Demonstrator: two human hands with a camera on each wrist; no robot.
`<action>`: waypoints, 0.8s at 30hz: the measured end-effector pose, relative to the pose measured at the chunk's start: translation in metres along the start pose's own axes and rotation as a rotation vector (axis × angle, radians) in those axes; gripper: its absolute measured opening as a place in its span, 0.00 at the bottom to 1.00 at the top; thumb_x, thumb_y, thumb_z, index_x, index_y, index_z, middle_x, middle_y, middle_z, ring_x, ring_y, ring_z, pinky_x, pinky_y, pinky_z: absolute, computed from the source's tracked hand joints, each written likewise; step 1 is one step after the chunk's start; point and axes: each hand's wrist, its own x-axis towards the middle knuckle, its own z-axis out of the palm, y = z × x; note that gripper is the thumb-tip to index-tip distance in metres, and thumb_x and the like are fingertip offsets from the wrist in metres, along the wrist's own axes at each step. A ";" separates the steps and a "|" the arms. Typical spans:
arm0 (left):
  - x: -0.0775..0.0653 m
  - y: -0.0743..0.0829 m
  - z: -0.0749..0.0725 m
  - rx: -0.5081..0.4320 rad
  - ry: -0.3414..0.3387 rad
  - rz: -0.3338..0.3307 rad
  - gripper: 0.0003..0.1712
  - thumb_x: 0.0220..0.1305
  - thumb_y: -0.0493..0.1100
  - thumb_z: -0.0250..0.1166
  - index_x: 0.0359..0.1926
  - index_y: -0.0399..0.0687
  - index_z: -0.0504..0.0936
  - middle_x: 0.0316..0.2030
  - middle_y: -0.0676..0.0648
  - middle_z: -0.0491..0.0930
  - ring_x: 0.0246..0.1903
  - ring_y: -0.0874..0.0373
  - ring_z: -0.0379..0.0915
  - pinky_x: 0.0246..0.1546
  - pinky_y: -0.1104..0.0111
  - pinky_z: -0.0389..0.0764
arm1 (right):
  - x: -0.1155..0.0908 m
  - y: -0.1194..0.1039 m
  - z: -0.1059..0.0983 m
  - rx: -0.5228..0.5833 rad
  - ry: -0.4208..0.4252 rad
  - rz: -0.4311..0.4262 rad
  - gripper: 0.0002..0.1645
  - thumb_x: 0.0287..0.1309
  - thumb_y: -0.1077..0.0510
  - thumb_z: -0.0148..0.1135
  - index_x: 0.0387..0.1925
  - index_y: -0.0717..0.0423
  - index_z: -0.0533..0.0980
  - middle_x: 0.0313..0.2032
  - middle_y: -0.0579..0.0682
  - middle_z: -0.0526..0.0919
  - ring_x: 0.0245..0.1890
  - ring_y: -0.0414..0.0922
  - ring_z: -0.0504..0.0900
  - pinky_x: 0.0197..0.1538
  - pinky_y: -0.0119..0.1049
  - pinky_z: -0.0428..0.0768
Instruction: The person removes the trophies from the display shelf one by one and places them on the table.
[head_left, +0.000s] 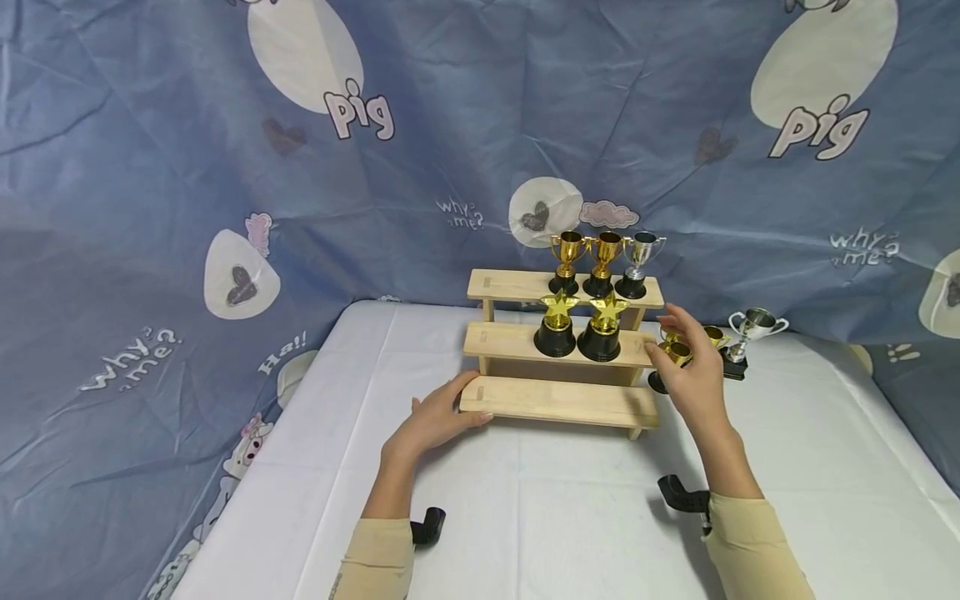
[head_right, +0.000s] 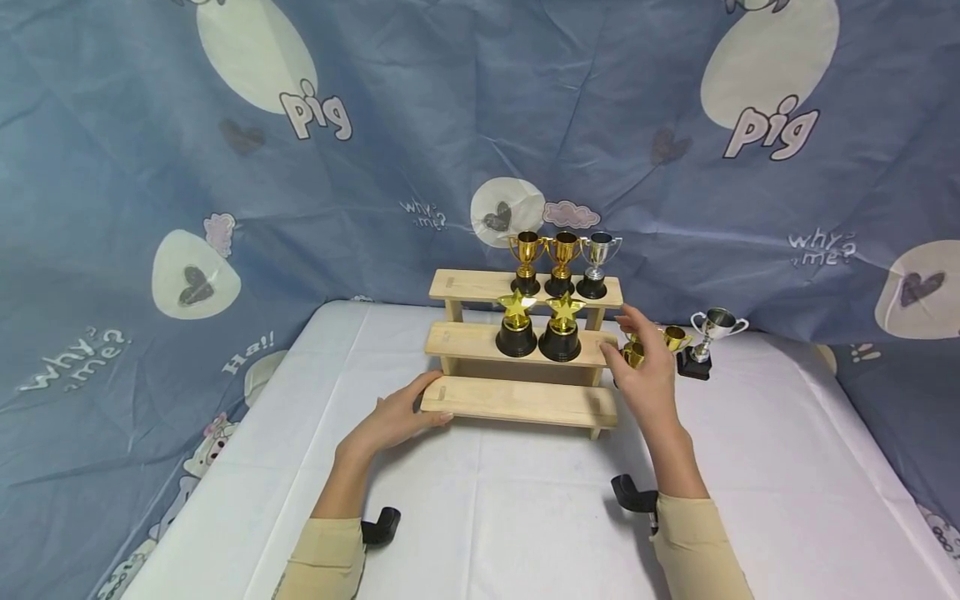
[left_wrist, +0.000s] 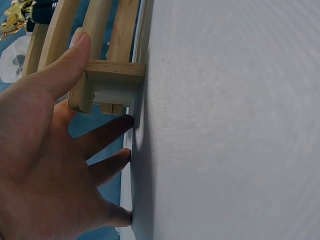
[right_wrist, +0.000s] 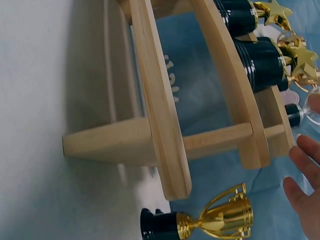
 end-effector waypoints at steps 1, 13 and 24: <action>0.000 0.000 0.000 0.001 0.000 0.001 0.48 0.55 0.67 0.70 0.74 0.70 0.61 0.74 0.50 0.64 0.75 0.43 0.55 0.66 0.25 0.31 | 0.000 0.000 0.001 0.005 -0.004 -0.002 0.38 0.59 0.64 0.68 0.70 0.47 0.69 0.57 0.58 0.81 0.57 0.55 0.76 0.61 0.51 0.70; 0.001 0.001 -0.001 0.011 -0.003 -0.003 0.49 0.55 0.67 0.69 0.75 0.67 0.61 0.74 0.50 0.63 0.75 0.43 0.54 0.67 0.25 0.30 | 0.001 -0.004 0.012 0.041 -0.025 -0.018 0.39 0.59 0.63 0.69 0.70 0.44 0.69 0.57 0.54 0.80 0.59 0.51 0.76 0.62 0.32 0.69; 0.001 0.001 0.001 0.010 -0.006 -0.003 0.49 0.56 0.67 0.69 0.75 0.68 0.60 0.74 0.50 0.63 0.75 0.43 0.54 0.67 0.25 0.31 | 0.012 -0.013 0.017 0.101 -0.052 -0.045 0.38 0.58 0.66 0.69 0.69 0.51 0.68 0.57 0.57 0.80 0.58 0.50 0.76 0.65 0.39 0.69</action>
